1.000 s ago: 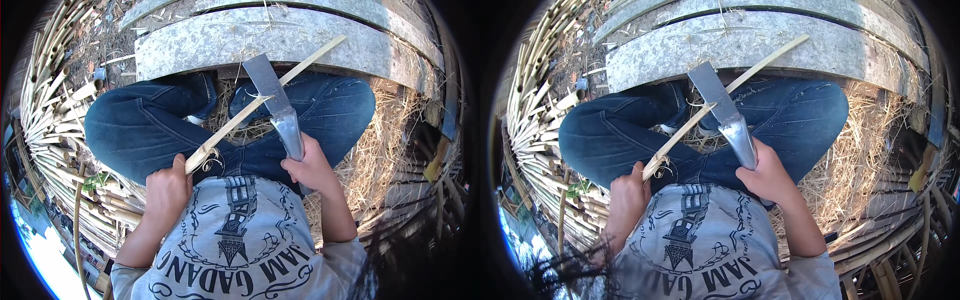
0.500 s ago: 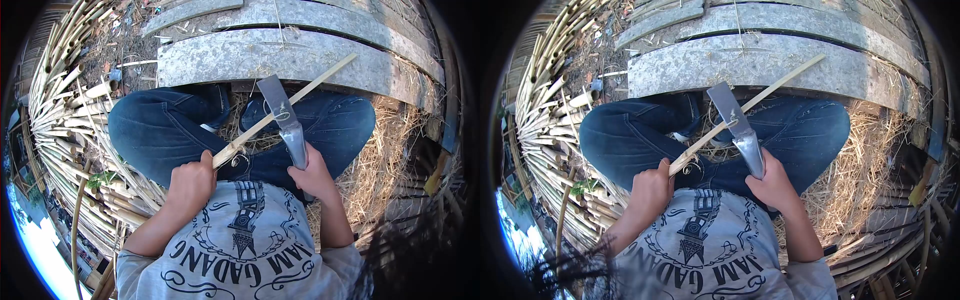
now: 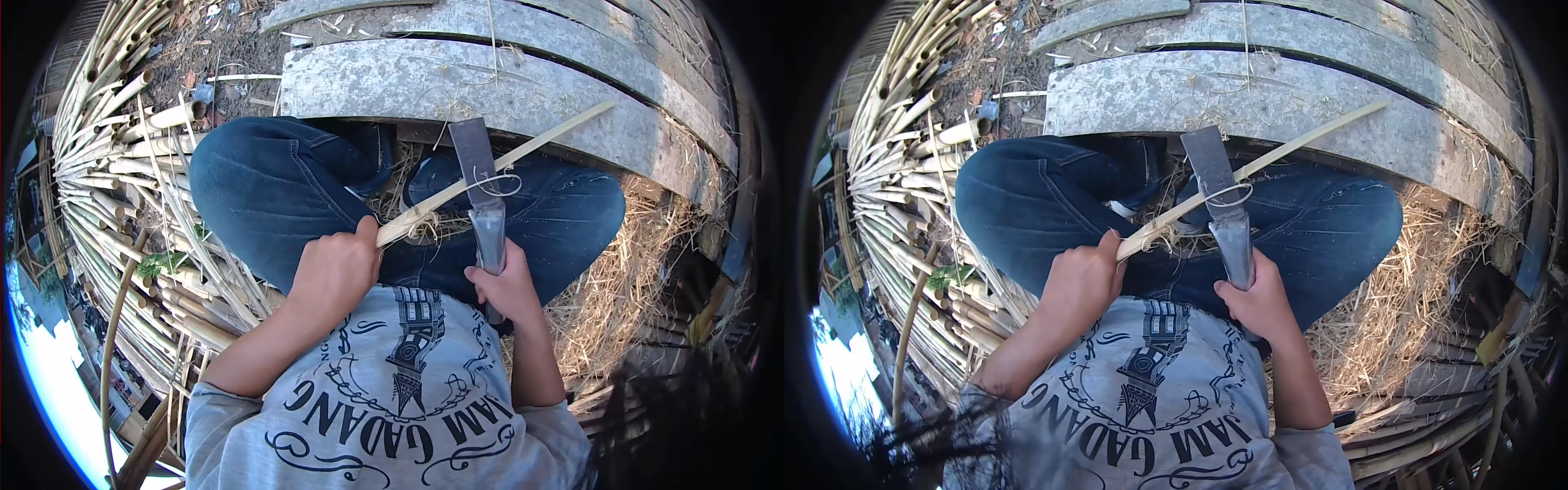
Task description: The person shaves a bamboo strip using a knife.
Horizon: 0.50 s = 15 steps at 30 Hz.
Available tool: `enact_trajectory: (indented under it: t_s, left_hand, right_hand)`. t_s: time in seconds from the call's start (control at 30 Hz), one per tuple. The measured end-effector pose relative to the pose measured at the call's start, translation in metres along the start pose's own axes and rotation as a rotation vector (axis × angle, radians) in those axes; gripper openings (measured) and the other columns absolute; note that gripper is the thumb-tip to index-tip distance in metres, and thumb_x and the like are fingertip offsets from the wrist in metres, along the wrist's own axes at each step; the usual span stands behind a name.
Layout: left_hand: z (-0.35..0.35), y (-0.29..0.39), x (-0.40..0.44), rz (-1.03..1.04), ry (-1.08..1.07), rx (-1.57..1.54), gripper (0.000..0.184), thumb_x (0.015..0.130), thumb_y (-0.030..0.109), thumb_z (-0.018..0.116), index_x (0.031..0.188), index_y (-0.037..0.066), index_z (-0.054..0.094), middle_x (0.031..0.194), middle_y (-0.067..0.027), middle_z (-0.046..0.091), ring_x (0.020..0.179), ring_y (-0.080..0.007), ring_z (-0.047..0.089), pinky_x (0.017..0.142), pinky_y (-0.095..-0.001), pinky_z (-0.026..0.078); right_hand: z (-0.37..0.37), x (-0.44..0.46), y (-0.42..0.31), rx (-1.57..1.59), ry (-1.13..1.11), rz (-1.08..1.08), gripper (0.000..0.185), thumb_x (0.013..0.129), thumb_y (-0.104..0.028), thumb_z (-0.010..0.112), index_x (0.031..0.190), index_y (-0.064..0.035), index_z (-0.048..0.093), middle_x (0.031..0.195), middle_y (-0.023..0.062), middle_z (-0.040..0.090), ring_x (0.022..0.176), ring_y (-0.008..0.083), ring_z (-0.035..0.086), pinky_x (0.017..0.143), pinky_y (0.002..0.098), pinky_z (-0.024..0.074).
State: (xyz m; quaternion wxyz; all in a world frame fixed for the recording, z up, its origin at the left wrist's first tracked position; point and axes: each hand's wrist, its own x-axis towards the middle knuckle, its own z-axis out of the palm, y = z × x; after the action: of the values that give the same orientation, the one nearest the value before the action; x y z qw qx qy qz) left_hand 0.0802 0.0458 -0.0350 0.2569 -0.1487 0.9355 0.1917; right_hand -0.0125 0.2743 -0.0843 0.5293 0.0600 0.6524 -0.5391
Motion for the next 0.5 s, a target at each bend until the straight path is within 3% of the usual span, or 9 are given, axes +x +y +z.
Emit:
enact_trajectory:
  t_s: [0.07, 0.13, 0.3, 0.4, 0.47, 0.5]
  left_hand:
    - [0.001, -0.001, 0.002, 0.008, 0.017, -0.006, 0.023, 0.084, 0.013, 0.067, 0.098, -0.001, 0.056, 0.064, -0.0196, 0.063, 0.060, -0.0384, 0.066, 0.056, -0.0481, 0.052]
    - [0.001, -0.001, 0.004, 0.019, -0.002, -0.015, 0.022, 0.085, 0.014, 0.066, 0.098, 0.000, 0.056, 0.063, -0.0192, 0.063, 0.060, -0.0388, 0.065, 0.056, -0.0487, 0.052]
    - [-0.004, 0.002, 0.006, -0.001, 0.035, -0.106, 0.017, 0.088, 0.017, 0.065, 0.091, 0.002, 0.056, 0.061, -0.0193, 0.062, 0.059, -0.0396, 0.064, 0.056, -0.0489, 0.051]
    - [-0.003, 0.001, 0.005, -0.002, 0.075, -0.136, 0.019, 0.090, 0.018, 0.064, 0.087, 0.002, 0.055, 0.061, -0.0194, 0.061, 0.058, -0.0397, 0.063, 0.054, -0.0491, 0.050]
    - [0.001, 0.001, 0.003, 0.001, 0.090, -0.144, 0.020, 0.091, 0.019, 0.064, 0.085, 0.002, 0.054, 0.060, -0.0193, 0.061, 0.057, -0.0395, 0.063, 0.053, -0.0492, 0.050]
    - [0.005, 0.001, 0.004, 0.029, 0.124, -0.149, 0.021, 0.091, 0.019, 0.064, 0.085, 0.002, 0.054, 0.060, -0.0191, 0.060, 0.056, -0.0394, 0.062, 0.053, -0.0490, 0.050]
  right_hand:
    - [0.006, -0.002, 0.004, 0.100, 0.041, 0.072, 0.022, 0.075, 0.004, 0.065, 0.094, 0.0020, 0.054, 0.069, 0.0050, 0.056, 0.046, 0.0117, 0.053, 0.043, 0.0302, 0.0424]
    - [0.006, -0.004, 0.006, -0.022, -0.071, 0.042, 0.018, 0.076, 0.005, 0.063, 0.089, 0.0006, 0.051, 0.065, 0.0045, 0.055, 0.042, 0.0117, 0.053, 0.038, 0.0294, 0.0399]
    - [-0.007, 0.001, 0.008, 0.227, -0.260, 0.087, 0.018, 0.077, 0.008, 0.060, 0.088, -0.0017, 0.050, 0.058, 0.0022, 0.049, 0.041, 0.0113, 0.050, 0.037, 0.0280, 0.0416]
    - [-0.013, 0.004, 0.004, 0.462, -0.106, 0.016, 0.021, 0.076, 0.007, 0.061, 0.088, -0.0041, 0.047, 0.060, 0.0036, 0.049, 0.041, 0.0120, 0.051, 0.037, 0.0283, 0.0427]
    - [-0.009, 0.010, 0.008, 0.352, 0.209, -0.046, 0.024, 0.077, 0.008, 0.058, 0.090, -0.0059, 0.044, 0.059, 0.0028, 0.047, 0.038, 0.0108, 0.046, 0.036, 0.0278, 0.0417]
    - [-0.011, 0.008, 0.010, 0.188, 0.187, -0.019, 0.023, 0.077, 0.008, 0.060, 0.090, -0.0054, 0.046, 0.063, 0.0031, 0.050, 0.042, 0.0105, 0.050, 0.038, 0.0273, 0.0428]
